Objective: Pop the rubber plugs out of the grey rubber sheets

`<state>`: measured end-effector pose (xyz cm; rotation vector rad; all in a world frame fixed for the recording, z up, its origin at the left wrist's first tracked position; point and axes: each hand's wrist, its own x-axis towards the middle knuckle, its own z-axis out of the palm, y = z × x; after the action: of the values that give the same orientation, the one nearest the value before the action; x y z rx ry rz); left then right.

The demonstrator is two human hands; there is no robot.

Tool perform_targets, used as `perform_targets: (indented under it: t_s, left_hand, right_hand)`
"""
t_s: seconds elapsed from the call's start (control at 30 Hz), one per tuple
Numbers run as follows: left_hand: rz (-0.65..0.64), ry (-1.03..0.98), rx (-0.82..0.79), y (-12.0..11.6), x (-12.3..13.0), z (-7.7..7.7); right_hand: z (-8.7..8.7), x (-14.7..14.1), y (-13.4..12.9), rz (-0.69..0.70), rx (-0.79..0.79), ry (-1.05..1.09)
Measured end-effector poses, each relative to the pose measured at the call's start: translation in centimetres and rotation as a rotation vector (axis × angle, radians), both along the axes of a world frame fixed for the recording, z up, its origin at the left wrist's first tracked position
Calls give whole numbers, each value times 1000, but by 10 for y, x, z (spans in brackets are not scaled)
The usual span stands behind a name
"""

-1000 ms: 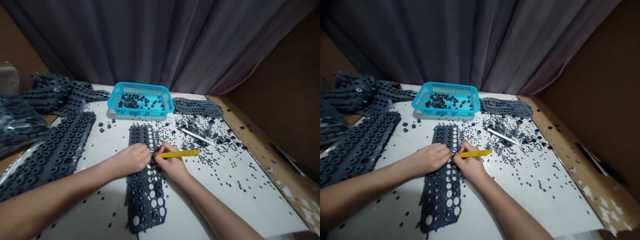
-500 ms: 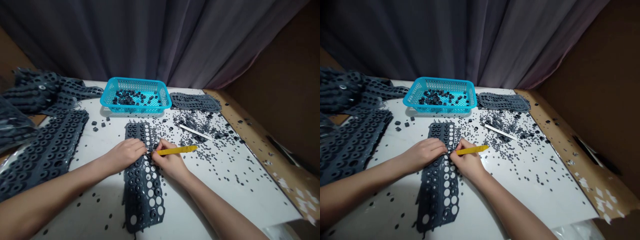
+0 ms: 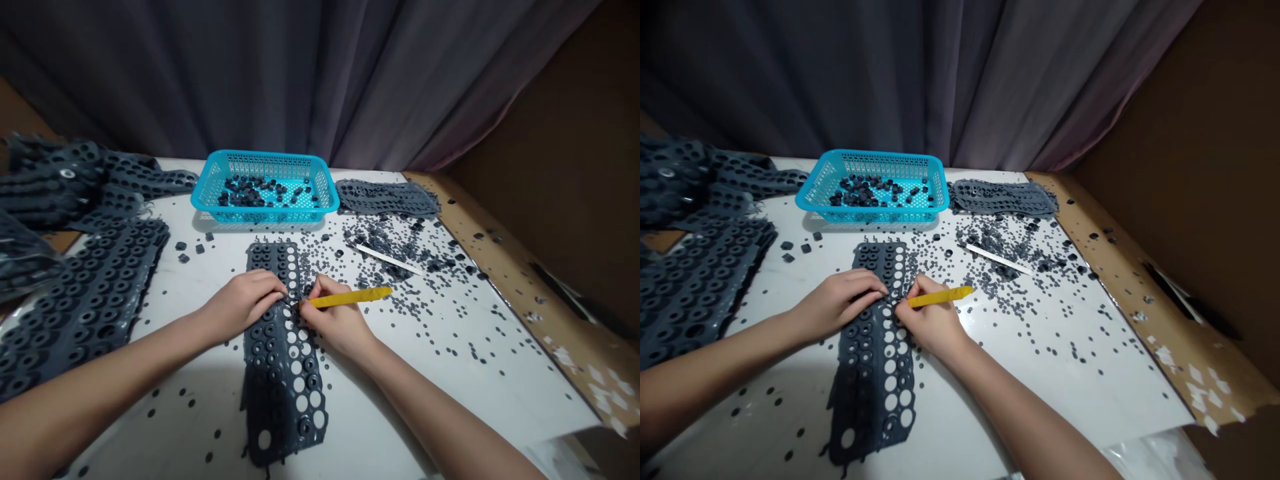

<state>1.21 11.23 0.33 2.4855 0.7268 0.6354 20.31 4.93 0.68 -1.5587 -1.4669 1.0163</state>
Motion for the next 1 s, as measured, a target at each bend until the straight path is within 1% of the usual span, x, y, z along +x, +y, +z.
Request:
perform_targets:
  t_s: [0.07, 0.2, 0.27, 0.33, 0.4, 0.53, 0.67, 0.77, 0.87, 1.0]
  left_hand:
    - [46, -2, -68, 0, 0, 2]
    - [189, -24, -207, 2, 0, 7]
    - [236, -47, -297, 3, 1, 9]
    - [270, -112, -432, 4, 1, 12]
    - [297, -229, -582, 4, 1, 14]
    - [318, -439, -852, 3, 2, 19]
    - [330, -517, -1090, 4, 3, 22]
    - [374, -517, -1196, 6, 5, 25]
    - [394, -525, -1249, 6, 5, 26]
    - [409, -531, -1322, 6, 5, 24]
  right_hand:
    - [0, 0, 0, -4, -10, 4]
    - [1, 0, 0, -8, -19, 24]
    - [0, 1, -1, -3, -34, 45]
    - [-1, 2, -1, 10, -55, 87]
    - [-2, 3, 1, 10, -74, 153]
    - [-2, 1, 6, -57, -70, 223]
    - [-1, -2, 9, -79, -71, 200]
    - [0, -3, 9, -83, -80, 199]
    - [0, -3, 8, -85, -85, 217]
    - [2, -3, 9, -52, -42, 97]
